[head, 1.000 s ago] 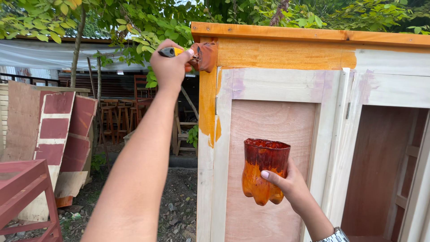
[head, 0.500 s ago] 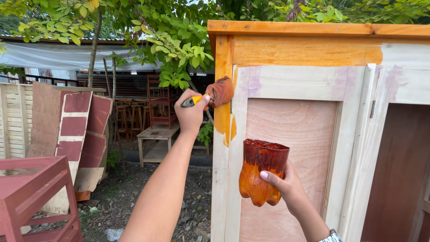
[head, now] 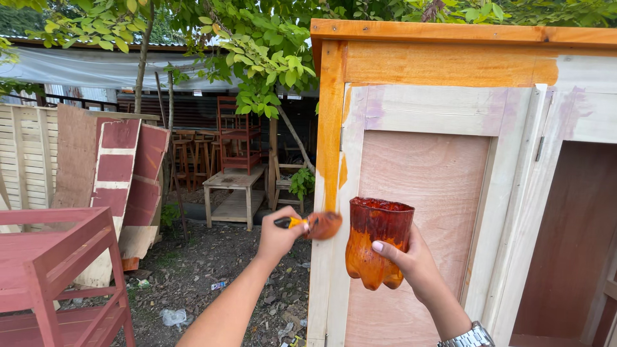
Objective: The person paints a wooden cabinet with orange stain, using a brush dipped into a plastic container held in the other hand. They brush the interior shelf edges first, then the top rail, side edges, and the lower front frame of the cabinet.
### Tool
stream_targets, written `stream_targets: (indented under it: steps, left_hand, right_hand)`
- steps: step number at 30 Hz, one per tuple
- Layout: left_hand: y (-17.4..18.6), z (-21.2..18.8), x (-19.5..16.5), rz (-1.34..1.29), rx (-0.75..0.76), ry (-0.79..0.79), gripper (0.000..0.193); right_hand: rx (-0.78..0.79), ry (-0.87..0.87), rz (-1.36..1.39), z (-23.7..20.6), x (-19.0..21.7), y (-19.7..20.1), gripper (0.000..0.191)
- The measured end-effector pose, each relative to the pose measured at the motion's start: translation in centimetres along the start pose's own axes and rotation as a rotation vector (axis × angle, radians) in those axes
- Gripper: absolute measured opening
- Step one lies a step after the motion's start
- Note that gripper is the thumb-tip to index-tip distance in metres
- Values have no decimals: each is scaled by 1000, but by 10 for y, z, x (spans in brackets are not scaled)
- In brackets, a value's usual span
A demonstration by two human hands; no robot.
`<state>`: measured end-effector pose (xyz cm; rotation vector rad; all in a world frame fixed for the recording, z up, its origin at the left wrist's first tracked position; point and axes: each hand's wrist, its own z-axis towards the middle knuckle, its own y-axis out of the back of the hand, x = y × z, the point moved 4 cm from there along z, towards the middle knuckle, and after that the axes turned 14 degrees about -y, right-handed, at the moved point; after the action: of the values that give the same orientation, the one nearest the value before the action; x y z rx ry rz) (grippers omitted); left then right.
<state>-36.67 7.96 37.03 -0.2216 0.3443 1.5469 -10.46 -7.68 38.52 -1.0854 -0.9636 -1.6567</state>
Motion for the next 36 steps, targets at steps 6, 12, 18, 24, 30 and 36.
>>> stream_targets:
  steps: [6, 12, 18, 24, 30, 36]
  left_hand:
    - [3, 58, -30, 215, 179, -163, 10]
    - [32, 177, -90, 151, 12, -462, 11]
    - [34, 151, -98, 178, -5, -626, 12]
    - [24, 83, -68, 189, 154, -474, 10]
    - [17, 30, -55, 217, 256, -413, 13]
    - [10, 43, -57, 228, 335, -323, 13]
  right_hand:
    - [-51, -51, -59, -2, -4, 20, 87]
    - [-44, -39, -36, -1, -8, 30, 86]
    - [-15, 1, 24, 3, -18, 13, 84]
    - [-7, -9, 10, 7, -26, -11, 85]
    - [25, -11, 51, -1, -37, -30, 84]
    - [17, -1, 0, -9, -47, -27, 85]
